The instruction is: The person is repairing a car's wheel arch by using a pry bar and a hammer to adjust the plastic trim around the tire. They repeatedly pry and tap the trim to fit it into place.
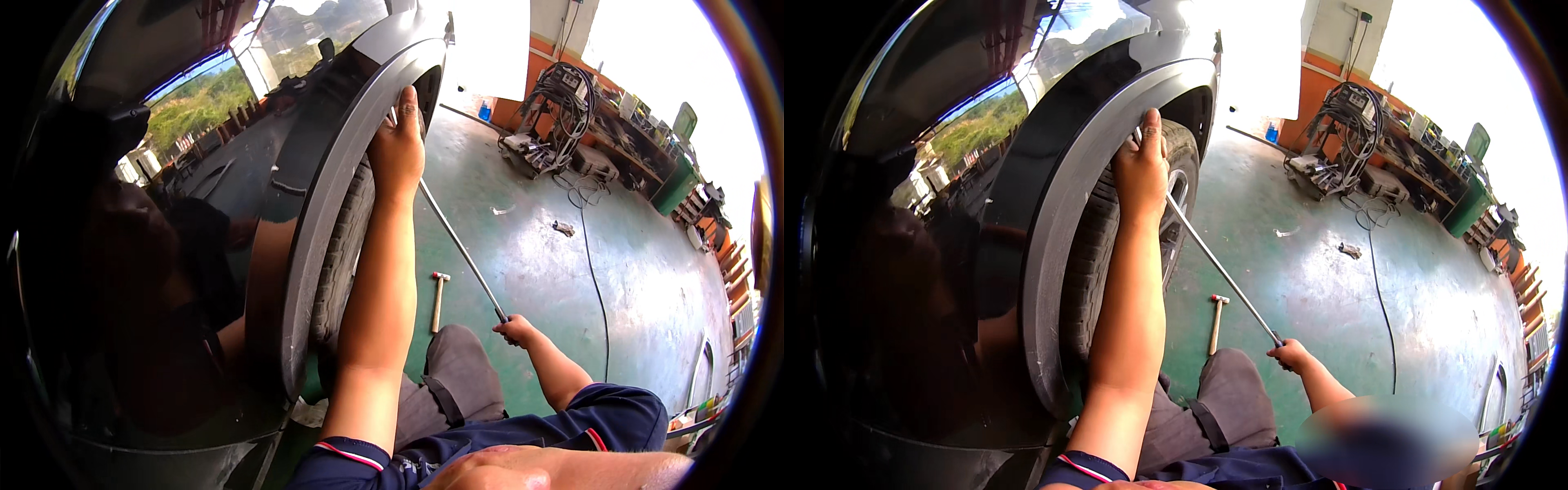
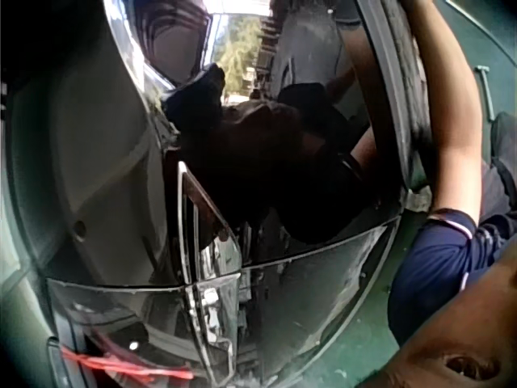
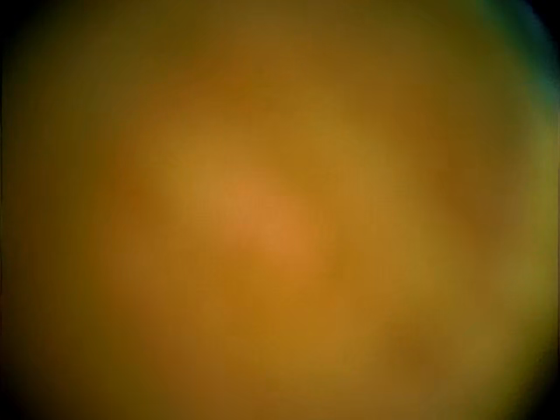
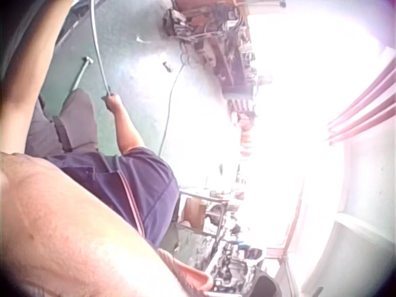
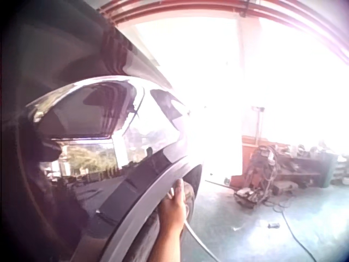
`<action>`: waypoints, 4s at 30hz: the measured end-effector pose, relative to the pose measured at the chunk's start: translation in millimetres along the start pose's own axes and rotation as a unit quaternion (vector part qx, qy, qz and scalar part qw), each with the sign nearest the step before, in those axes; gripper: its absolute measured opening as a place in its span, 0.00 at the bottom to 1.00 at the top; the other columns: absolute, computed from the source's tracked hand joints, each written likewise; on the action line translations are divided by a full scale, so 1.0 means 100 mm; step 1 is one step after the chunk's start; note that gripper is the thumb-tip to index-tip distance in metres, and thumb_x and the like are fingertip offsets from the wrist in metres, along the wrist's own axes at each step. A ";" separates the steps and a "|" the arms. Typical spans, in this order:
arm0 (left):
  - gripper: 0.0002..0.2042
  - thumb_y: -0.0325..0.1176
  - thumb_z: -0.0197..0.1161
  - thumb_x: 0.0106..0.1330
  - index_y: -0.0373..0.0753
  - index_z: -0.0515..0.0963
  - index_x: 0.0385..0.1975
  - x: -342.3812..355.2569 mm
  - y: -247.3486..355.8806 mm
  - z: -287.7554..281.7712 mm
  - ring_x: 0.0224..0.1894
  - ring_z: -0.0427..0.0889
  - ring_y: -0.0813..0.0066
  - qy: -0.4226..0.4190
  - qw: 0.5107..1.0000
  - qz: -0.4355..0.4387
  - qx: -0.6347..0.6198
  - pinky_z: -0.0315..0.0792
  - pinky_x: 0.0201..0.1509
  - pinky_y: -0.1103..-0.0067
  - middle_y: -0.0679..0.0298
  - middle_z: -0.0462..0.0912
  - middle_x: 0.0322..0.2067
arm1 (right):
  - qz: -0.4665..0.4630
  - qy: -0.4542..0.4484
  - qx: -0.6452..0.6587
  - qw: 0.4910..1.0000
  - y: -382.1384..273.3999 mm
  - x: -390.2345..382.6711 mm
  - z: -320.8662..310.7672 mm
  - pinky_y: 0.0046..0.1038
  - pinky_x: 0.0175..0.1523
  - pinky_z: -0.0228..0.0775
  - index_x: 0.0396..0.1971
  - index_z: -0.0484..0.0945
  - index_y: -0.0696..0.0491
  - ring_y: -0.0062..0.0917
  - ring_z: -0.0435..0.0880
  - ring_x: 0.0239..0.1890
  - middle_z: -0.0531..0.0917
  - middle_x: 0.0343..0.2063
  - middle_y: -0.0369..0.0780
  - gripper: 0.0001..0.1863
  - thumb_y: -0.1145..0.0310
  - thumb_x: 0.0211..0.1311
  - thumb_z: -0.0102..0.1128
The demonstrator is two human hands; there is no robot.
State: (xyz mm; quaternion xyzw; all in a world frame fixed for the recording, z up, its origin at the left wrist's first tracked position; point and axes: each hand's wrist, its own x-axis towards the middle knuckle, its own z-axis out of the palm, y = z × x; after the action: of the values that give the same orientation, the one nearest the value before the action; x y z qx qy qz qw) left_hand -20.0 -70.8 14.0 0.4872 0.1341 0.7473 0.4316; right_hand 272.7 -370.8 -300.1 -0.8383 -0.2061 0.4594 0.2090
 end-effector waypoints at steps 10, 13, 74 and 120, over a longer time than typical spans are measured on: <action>0.22 0.53 0.59 0.76 0.38 0.76 0.29 0.14 0.02 0.06 0.14 0.59 0.87 0.079 0.960 0.246 0.109 0.51 0.17 0.82 0.74 0.62 0.15 | -0.051 0.111 0.037 0.992 0.17 0.11 0.38 0.30 0.21 0.64 0.30 0.76 0.55 0.23 0.73 0.17 0.76 0.20 0.36 0.13 0.66 0.60 0.73; 0.22 0.52 0.59 0.76 0.35 0.80 0.37 0.14 0.07 0.02 0.14 0.59 0.87 0.059 0.960 0.250 0.108 0.53 0.17 0.82 0.74 0.64 0.16 | -0.033 0.024 0.009 0.999 0.14 0.13 0.47 0.30 0.22 0.64 0.30 0.76 0.54 0.23 0.73 0.18 0.77 0.20 0.36 0.14 0.64 0.60 0.73; 0.30 0.57 0.54 0.76 0.48 0.55 0.13 -0.02 0.53 -0.07 0.15 0.50 0.83 -0.075 0.979 -0.188 0.012 0.47 0.19 0.80 0.75 0.50 0.14 | -0.629 0.496 0.199 0.565 -3.73 -0.62 -1.10 0.35 0.49 0.75 0.44 0.79 0.57 0.39 0.85 0.41 0.86 0.37 0.47 0.17 0.57 0.68 0.59; 0.16 0.34 0.63 0.74 0.46 0.67 0.22 -0.02 0.46 -0.05 0.15 0.52 0.82 -0.057 0.984 -0.166 0.017 0.52 0.21 0.79 0.76 0.52 0.14 | -0.228 0.428 0.401 0.777 -0.11 1.32 0.36 0.31 0.55 0.77 0.49 0.85 0.57 0.33 0.87 0.46 0.87 0.43 0.45 0.16 0.72 0.61 0.66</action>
State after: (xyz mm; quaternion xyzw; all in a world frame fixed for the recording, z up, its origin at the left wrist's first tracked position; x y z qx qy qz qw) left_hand -47.3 -98.4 39.0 0.5074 0.2013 0.6339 0.5480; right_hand 305.4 -285.2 -402.1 -0.7178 -0.0776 0.0329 0.6911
